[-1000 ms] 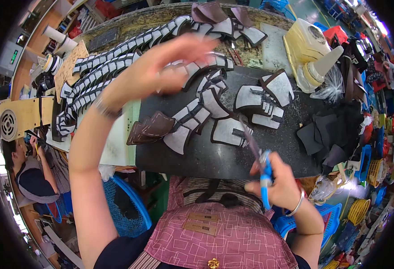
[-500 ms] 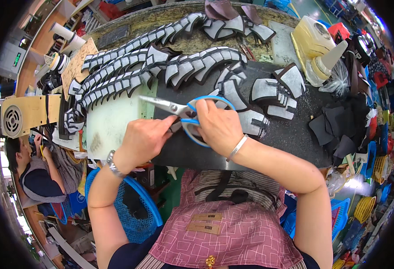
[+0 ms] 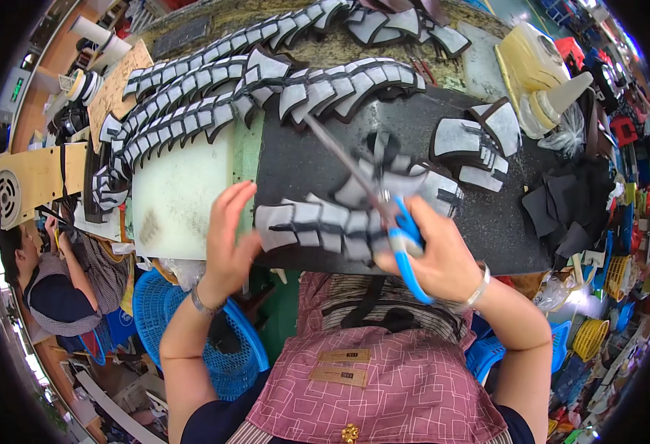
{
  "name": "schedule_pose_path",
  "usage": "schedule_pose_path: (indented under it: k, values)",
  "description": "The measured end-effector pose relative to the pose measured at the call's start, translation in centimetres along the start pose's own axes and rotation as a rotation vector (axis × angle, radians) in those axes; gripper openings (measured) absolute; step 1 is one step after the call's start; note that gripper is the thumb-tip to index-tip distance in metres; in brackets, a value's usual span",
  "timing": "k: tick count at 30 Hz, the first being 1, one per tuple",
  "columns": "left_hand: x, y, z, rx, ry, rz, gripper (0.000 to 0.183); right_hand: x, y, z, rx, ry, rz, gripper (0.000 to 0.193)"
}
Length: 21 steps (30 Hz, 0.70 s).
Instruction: The person organizes strips of fabric pieces on a workbench, then cuts individual pieces from the strips using scissors and sets them aside.
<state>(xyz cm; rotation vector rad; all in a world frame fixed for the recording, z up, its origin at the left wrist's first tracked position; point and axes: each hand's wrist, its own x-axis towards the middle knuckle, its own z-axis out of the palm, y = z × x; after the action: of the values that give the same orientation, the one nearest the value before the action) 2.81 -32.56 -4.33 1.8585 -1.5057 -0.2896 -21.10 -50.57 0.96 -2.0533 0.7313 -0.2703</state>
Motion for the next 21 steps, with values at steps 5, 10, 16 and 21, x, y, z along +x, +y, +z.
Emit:
schedule_pose_path:
  k: [5, 10, 16, 21]
  values:
    - [-0.1, 0.8, 1.7, 0.035, -0.11, 0.042, 0.082, -2.2, 0.9, -0.9, 0.388, -0.628, 0.267, 0.038]
    - [-0.2, 0.2, 0.4, 0.095, -0.257, 0.254, 0.082, -1.7, 1.4, 1.3, 0.18, -0.3, 0.145, 0.039]
    - [-0.1, 0.6, 2.1, -0.137, -0.236, 0.284, 0.066, 1.4, -1.1, 5.0, 0.241, -0.14, 0.231, 0.038]
    - [-1.3, 2.0, -0.3, 0.222, -0.214, 0.362, 0.054, 4.4, -1.8, 5.5, 0.304, 0.069, 0.063, 0.039]
